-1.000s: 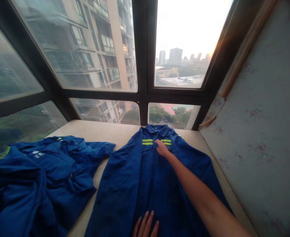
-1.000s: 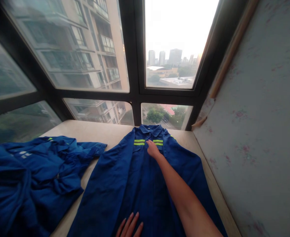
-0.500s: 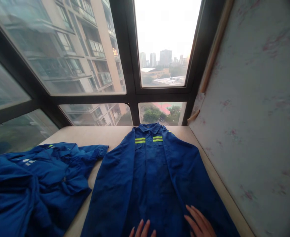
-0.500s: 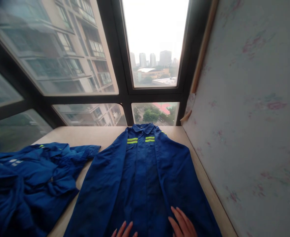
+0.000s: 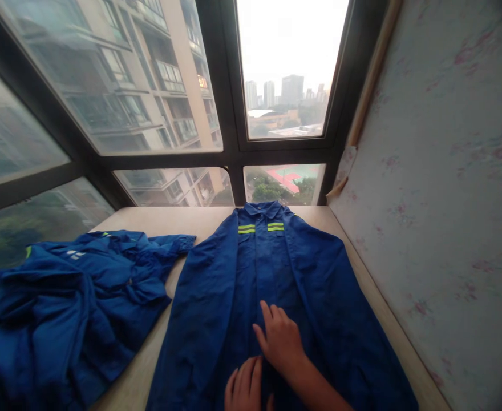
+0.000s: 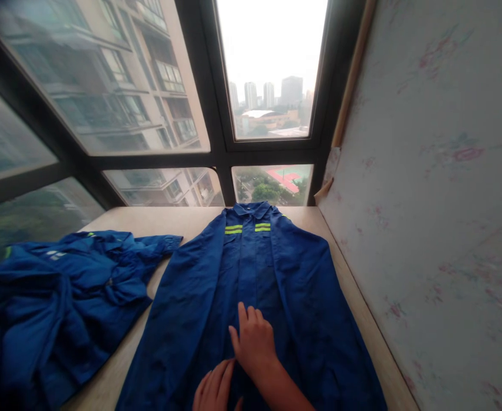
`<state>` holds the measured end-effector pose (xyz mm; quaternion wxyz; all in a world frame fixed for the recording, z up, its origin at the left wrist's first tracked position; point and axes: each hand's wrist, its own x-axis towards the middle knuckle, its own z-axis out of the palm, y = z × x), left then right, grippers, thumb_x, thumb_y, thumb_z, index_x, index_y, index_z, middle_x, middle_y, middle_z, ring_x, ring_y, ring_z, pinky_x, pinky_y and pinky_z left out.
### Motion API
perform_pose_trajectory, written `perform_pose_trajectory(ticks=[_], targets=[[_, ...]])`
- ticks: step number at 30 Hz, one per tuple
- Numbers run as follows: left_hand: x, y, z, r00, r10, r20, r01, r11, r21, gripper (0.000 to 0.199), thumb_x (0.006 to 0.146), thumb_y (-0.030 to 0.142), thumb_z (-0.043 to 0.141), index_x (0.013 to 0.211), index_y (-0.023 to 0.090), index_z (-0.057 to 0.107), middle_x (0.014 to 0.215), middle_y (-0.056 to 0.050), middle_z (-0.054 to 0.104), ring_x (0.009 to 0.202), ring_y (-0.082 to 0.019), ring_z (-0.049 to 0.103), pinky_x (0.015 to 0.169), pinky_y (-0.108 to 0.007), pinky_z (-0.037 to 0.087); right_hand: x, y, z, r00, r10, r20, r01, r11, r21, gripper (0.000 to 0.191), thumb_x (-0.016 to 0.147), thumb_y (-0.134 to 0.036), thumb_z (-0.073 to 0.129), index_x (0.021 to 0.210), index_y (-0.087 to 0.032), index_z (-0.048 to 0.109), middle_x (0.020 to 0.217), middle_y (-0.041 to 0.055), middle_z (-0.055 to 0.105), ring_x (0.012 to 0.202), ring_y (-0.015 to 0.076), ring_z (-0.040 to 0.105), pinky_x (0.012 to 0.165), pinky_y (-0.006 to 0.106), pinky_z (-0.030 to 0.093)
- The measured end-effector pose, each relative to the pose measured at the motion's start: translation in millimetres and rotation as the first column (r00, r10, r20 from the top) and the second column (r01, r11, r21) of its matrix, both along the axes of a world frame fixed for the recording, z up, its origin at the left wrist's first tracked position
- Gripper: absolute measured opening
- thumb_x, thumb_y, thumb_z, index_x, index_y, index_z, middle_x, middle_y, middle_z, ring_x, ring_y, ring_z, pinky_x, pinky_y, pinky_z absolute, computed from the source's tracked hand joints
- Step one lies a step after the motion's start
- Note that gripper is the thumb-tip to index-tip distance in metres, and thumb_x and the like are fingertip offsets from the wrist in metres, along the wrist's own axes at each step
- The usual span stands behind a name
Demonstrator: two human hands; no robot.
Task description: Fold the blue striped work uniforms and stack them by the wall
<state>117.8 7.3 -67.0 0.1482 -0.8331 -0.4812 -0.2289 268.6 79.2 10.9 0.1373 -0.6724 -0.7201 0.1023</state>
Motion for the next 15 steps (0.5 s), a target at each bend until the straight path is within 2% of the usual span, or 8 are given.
perform_pose_trajectory(ticks=[2,4,8,10,12,15], targets=[[0,3,12.7,0.999,-0.034,0.034,0.035,0.998,-0.048,0.044,0.081,0.02,0.05,0.125,0.017,0.059,0.108,-0.009,0.075,0.095,-0.02,0.071,0.075,-0.031,0.056,-12,18,2.9,0.999,-0.025,0.033,0.029,0.995,-0.099,0.058,0.089,-0.025,0.054,0.145,-0.013,0.045,0.11,0.0167,0.068,0.098,0.0304,0.065,0.077,0.038,0.054],[1,6,25.8,0.996,-0.03,0.083,0.041,0.99,-0.134,0.041,0.086,0.023,0.049,0.126,0.015,0.058,0.109,-0.01,0.074,0.096,-0.02,0.071,0.074,-0.03,0.056,-13,27,1.6,0.999,-0.041,0.029,0.045,0.986,-0.163,0.062,0.086,-0.016,0.052,0.147,-0.012,0.042,0.109,0.0166,0.068,0.097,0.0297,0.067,0.076,0.037,0.053],[7,8,51.1,0.987,0.034,0.157,0.025,0.933,-0.36,0.042,0.092,0.022,0.043,0.13,0.014,0.057,0.113,-0.012,0.072,0.101,-0.023,0.07,0.081,-0.035,0.056,9,27,-9.2,0.973,-0.142,-0.184,0.109,0.978,-0.179,0.062,0.084,-0.014,0.049,0.146,-0.016,0.043,0.106,0.0119,0.071,0.093,0.0255,0.069,0.077,0.033,0.051],[11,11,62.7,0.979,0.086,0.186,0.019,0.866,-0.5,0.042,0.093,0.021,0.039,0.129,0.015,0.059,0.115,-0.012,0.072,0.102,-0.025,0.069,0.085,-0.038,0.055,24,22,-19.8,0.906,-0.213,-0.365,0.164,0.973,-0.161,0.058,0.085,-0.018,0.048,0.143,-0.016,0.047,0.094,0.0075,0.073,0.086,0.0223,0.069,0.078,0.031,0.05],[17,17,72.9,0.96,0.133,0.248,0.049,0.789,-0.613,0.043,0.093,0.022,0.037,0.128,0.015,0.06,0.119,-0.013,0.07,0.107,-0.026,0.067,0.093,-0.042,0.052,37,18,-33.2,0.795,-0.243,-0.555,0.2,0.97,-0.138,0.053,0.086,-0.023,0.045,0.138,-0.015,0.052,0.083,0.0045,0.071,0.078,0.0202,0.067,0.077,0.03,0.05],[32,32,83.7,0.874,0.219,0.433,0.194,0.66,-0.726,0.048,0.095,0.029,0.038,0.139,0.013,0.051,0.126,-0.014,0.067,0.115,-0.023,0.064,0.099,-0.039,0.049,50,12,-51.4,0.619,-0.232,-0.75,0.223,0.968,-0.116,0.049,0.086,-0.033,0.046,0.129,-0.013,0.058,0.078,0.0034,0.069,0.07,0.0194,0.065,0.072,0.031,0.051]])
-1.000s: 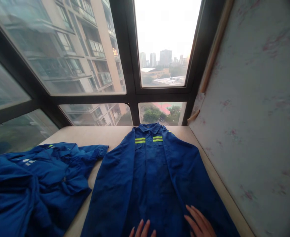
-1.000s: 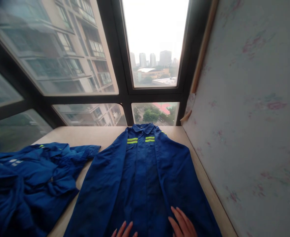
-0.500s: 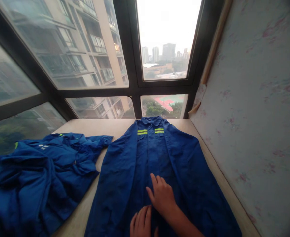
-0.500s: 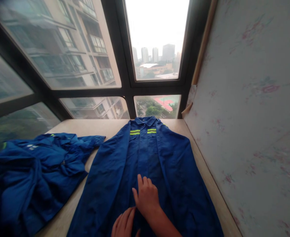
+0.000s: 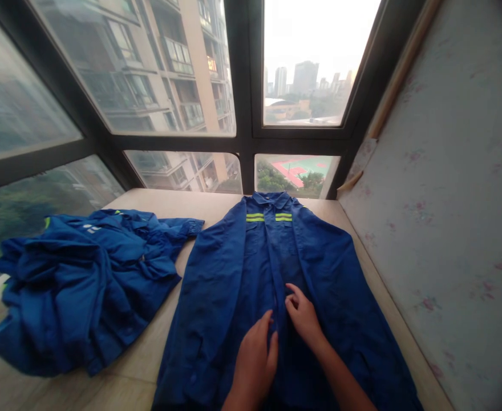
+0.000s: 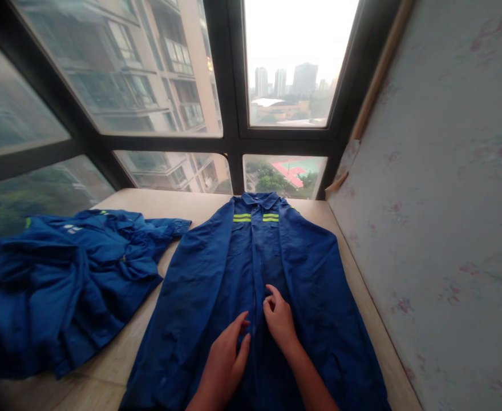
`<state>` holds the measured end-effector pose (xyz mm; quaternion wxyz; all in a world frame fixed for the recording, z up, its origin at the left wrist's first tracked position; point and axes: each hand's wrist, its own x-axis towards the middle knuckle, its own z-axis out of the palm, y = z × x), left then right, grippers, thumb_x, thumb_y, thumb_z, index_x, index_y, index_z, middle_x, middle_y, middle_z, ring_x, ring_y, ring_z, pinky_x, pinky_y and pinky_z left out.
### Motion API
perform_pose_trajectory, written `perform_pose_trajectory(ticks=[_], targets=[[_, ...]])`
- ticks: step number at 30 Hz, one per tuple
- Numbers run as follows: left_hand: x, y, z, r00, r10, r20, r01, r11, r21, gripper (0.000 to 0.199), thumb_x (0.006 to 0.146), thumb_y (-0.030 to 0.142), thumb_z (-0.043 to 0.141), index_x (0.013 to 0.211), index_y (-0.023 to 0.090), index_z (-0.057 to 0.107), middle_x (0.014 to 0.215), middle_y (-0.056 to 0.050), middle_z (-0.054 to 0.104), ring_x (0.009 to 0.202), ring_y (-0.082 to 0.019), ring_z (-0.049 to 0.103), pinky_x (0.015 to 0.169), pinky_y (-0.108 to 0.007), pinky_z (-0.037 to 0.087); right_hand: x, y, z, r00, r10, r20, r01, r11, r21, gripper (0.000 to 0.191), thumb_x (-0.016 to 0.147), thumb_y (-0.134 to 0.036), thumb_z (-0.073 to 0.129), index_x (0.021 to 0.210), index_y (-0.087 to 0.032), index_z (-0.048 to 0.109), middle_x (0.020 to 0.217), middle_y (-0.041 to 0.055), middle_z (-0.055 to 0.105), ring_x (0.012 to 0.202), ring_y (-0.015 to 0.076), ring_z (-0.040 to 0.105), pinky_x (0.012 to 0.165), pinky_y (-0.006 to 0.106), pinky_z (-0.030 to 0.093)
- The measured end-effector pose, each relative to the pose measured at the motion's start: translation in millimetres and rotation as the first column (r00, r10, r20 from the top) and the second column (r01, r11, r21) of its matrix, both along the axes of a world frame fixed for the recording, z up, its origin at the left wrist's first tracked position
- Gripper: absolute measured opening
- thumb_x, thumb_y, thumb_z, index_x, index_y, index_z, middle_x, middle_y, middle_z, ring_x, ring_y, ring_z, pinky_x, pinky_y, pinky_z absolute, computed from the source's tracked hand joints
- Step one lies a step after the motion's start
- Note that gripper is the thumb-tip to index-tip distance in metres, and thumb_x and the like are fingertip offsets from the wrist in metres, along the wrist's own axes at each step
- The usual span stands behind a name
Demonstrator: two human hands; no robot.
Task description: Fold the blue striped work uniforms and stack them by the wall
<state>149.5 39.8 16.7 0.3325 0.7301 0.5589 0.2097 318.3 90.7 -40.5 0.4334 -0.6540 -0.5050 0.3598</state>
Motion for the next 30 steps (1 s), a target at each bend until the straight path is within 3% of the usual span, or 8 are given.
perform_pose_trajectory(ticks=[2,5,11,16,19,22,27,30], targets=[[10,10,3.7,0.991,0.024,0.132,-0.005,0.99,-0.144,0.054,0.093,0.033,0.043,0.143,0.013,0.046,0.126,-0.013,0.067,0.112,-0.021,0.065,0.096,-0.034,0.051,3,-2,-6.4,0.996,-0.028,-0.084,0.03,0.999,0.014,0.049,0.084,-0.037,0.05,0.126,-0.013,0.06,0.076,0.0028,0.069,0.068,0.0192,0.064,0.069,0.03,0.051],[18,18,5.5,0.985,0.058,0.161,-0.013,0.964,-0.267,0.057,0.089,0.033,0.049,0.143,0.013,0.046,0.124,-0.012,0.069,0.104,-0.022,0.068,0.094,-0.034,0.051,3,-3,-6.8,0.99,-0.054,-0.133,0.055,0.998,0.011,0.048,0.082,-0.04,0.053,0.122,-0.014,0.062,0.074,0.0021,0.068,0.065,0.0184,0.062,0.064,0.029,0.05],[7,7,4.9,0.997,0.008,0.081,0.011,0.973,-0.229,0.046,0.088,0.033,0.049,0.131,0.02,0.06,0.123,-0.009,0.07,0.115,-0.024,0.065,0.1,-0.036,0.048,0,-5,1.3,0.99,-0.057,-0.131,0.066,0.996,0.066,0.045,0.084,-0.038,0.052,0.121,-0.015,0.062,0.076,0.0025,0.068,0.069,0.019,0.063,0.066,0.029,0.052],[-2,-14,-12.5,0.999,-0.033,0.013,0.034,0.995,-0.096,0.049,0.088,0.031,0.05,0.135,0.018,0.058,0.134,-0.011,0.063,0.124,-0.026,0.06,0.107,-0.04,0.046,-4,-9,8.1,1.0,-0.004,-0.014,0.005,0.996,0.087,0.041,0.088,-0.03,0.047,0.123,-0.015,0.061,0.085,0.0047,0.07,0.075,0.0191,0.066,0.074,0.03,0.052],[-8,-31,-28.1,1.0,-0.018,-0.021,0.018,1.0,-0.005,0.057,0.089,0.023,0.044,0.146,0.017,0.045,0.139,-0.011,0.06,0.123,-0.023,0.061,0.103,-0.035,0.05,-11,-15,16.4,0.973,0.191,0.129,-0.204,0.974,0.094,0.036,0.086,-0.021,0.047,0.118,-0.019,0.065,0.096,0.0061,0.071,0.085,0.0196,0.066,0.082,0.032,0.052],[-12,-48,-42.3,0.984,0.028,-0.174,-0.001,0.988,0.154,0.059,0.091,0.016,0.039,0.15,0.017,0.037,0.136,-0.011,0.061,0.115,-0.02,0.065,0.093,-0.029,0.055,-16,-23,28.1,0.899,0.331,0.287,-0.366,0.927,0.078,0.032,0.085,-0.015,0.049,0.11,-0.02,0.068,0.108,0.0068,0.069,0.101,0.022,0.062,0.093,0.036,0.05],[-13,-68,-60.2,0.892,0.182,-0.413,0.058,0.861,0.505,0.042,0.087,0.011,0.046,0.122,0.024,0.067,0.12,-0.011,0.068,0.104,-0.024,0.066,0.081,-0.031,0.057,-2,-41,46.5,0.854,0.395,0.338,-0.446,0.891,0.084,0.036,0.087,-0.012,0.047,0.116,-0.022,0.066,0.121,0.0064,0.066,0.115,0.0212,0.058,0.103,0.037,0.046],[-18,-74,-67.3,0.894,0.173,-0.414,0.136,0.775,0.618,0.035,0.085,0.01,0.049,0.109,0.024,0.071,0.122,-0.013,0.066,0.108,-0.026,0.064,0.086,-0.036,0.055,31,-52,48.7,0.887,0.279,0.367,-0.343,0.932,0.121,0.038,0.091,-0.016,0.043,0.121,-0.022,0.065,0.125,0.008,0.065,0.119,0.0219,0.057,0.106,0.039,0.046]])
